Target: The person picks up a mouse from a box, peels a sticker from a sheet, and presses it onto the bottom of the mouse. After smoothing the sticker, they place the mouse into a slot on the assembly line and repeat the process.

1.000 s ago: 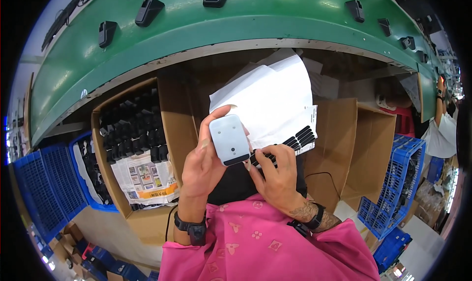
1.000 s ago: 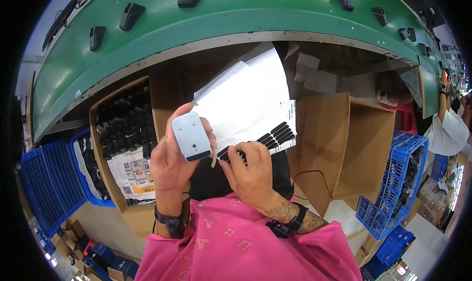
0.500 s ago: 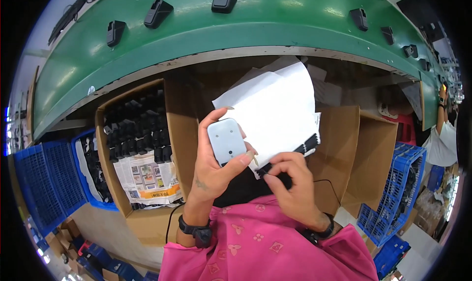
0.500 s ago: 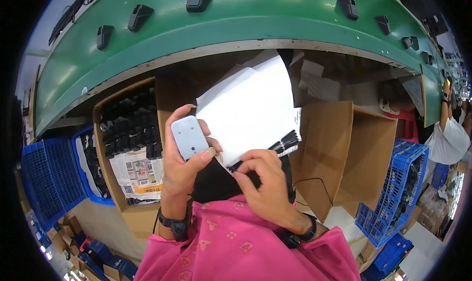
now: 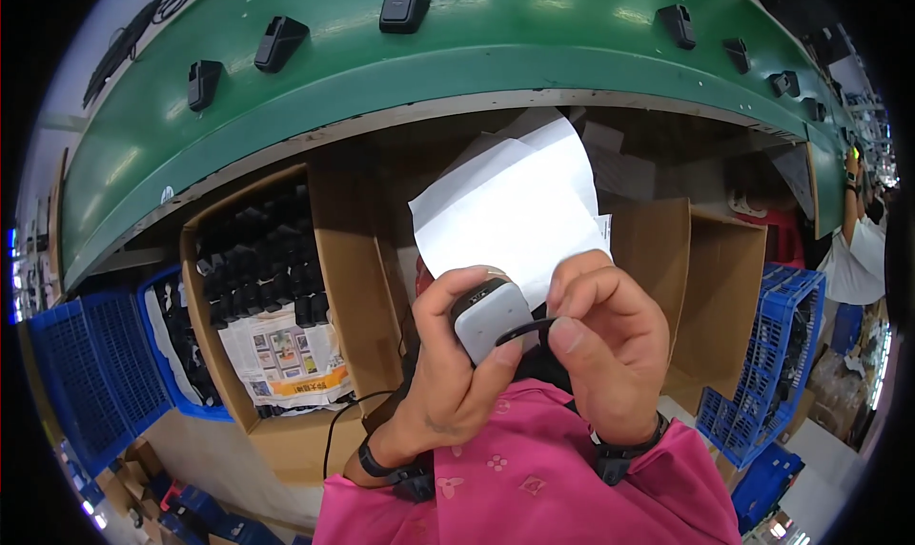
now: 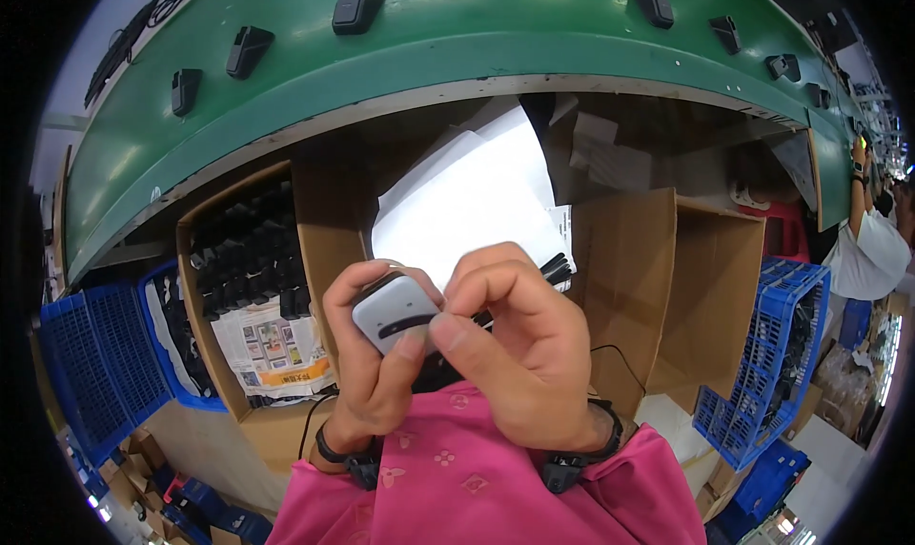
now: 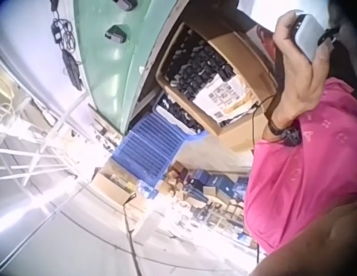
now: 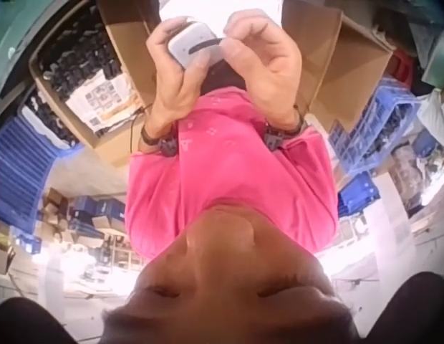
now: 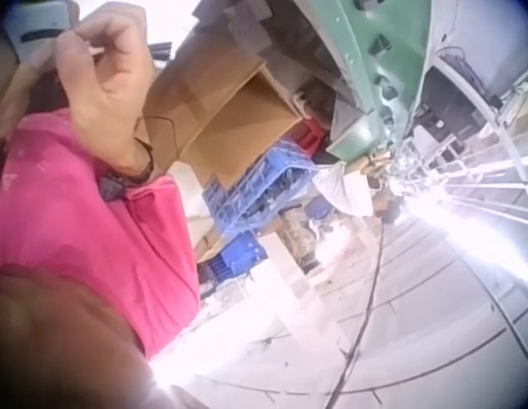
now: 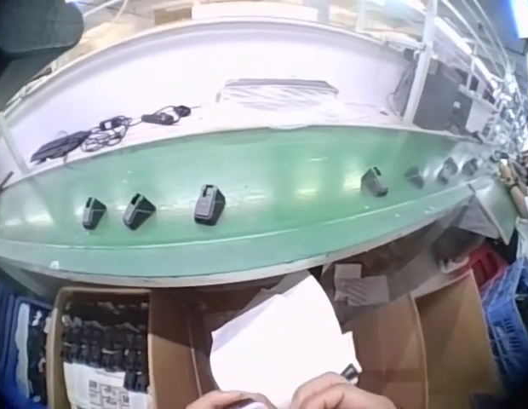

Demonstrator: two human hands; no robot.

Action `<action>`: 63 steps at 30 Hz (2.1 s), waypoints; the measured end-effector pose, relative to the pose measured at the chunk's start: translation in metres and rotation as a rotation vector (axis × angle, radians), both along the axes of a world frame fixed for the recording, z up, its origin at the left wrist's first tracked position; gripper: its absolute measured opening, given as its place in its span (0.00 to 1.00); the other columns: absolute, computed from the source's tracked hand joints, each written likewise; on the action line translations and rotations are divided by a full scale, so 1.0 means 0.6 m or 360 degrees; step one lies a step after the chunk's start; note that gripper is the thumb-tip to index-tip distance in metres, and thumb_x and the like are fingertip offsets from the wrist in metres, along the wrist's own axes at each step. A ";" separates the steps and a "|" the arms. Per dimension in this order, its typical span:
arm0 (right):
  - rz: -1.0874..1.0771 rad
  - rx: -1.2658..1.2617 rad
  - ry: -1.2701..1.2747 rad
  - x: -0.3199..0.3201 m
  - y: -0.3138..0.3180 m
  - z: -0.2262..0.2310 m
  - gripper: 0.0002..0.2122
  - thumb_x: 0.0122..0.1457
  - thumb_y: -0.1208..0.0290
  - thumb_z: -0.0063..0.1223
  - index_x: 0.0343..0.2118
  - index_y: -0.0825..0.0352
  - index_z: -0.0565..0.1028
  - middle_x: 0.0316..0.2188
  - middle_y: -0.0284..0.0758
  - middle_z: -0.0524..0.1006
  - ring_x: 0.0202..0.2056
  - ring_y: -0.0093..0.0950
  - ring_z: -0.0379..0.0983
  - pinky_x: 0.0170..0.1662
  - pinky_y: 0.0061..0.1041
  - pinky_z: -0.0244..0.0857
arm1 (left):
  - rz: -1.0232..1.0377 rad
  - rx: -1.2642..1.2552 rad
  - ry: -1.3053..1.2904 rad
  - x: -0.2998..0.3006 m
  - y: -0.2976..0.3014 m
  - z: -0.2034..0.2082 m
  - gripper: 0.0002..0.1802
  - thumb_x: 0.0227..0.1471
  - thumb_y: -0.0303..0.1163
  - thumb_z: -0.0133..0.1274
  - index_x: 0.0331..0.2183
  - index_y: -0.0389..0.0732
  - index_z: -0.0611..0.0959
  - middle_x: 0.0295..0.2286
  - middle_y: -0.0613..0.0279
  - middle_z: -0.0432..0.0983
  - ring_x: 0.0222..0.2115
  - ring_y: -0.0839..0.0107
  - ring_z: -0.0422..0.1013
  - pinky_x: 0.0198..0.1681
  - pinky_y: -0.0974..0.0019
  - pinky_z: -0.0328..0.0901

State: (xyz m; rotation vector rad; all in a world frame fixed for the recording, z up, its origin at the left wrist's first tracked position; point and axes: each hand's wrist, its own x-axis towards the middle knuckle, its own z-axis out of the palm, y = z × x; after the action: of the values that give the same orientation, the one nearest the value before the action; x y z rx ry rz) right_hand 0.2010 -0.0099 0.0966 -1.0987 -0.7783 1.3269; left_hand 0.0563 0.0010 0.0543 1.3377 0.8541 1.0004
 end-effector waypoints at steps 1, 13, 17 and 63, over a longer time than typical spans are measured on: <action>0.0025 0.0045 -0.0086 0.000 0.001 -0.002 0.05 0.53 0.78 0.52 0.29 0.68 0.68 0.36 0.33 0.65 0.35 0.18 0.59 0.40 0.17 0.55 | -0.0001 -0.0004 0.0000 0.000 0.001 0.003 0.29 0.50 0.20 0.43 0.53 0.37 0.54 0.41 0.50 0.66 0.40 0.68 0.65 0.46 0.65 0.61; 0.0060 -0.0128 0.0010 0.001 0.003 -0.002 0.04 0.52 0.79 0.53 0.28 0.68 0.69 0.38 0.32 0.64 0.37 0.19 0.59 0.43 0.18 0.55 | -0.0132 -0.0019 -0.0040 0.005 0.003 0.006 0.29 0.51 0.21 0.48 0.53 0.34 0.56 0.39 0.48 0.69 0.37 0.64 0.70 0.41 0.65 0.64; 0.0041 -0.0094 -0.0007 0.001 0.002 -0.009 0.04 0.52 0.79 0.52 0.28 0.68 0.69 0.38 0.33 0.64 0.37 0.19 0.60 0.43 0.18 0.56 | -0.0156 -0.0084 -0.0035 0.005 0.004 0.007 0.28 0.52 0.21 0.46 0.53 0.35 0.56 0.40 0.50 0.67 0.38 0.67 0.67 0.43 0.66 0.63; 0.0034 -0.0081 0.0042 -0.001 0.005 -0.020 0.04 0.53 0.81 0.52 0.30 0.70 0.69 0.38 0.33 0.64 0.36 0.17 0.61 0.41 0.17 0.57 | -0.0113 -0.0018 0.0120 0.003 0.006 0.007 0.27 0.53 0.23 0.47 0.52 0.34 0.56 0.36 0.48 0.70 0.35 0.63 0.70 0.40 0.64 0.64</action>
State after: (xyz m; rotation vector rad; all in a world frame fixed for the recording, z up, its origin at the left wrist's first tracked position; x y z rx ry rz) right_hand 0.2006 -0.0071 0.0847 -1.1138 -0.7421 1.3830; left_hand 0.0579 0.0043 0.0586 1.3937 0.8620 0.8936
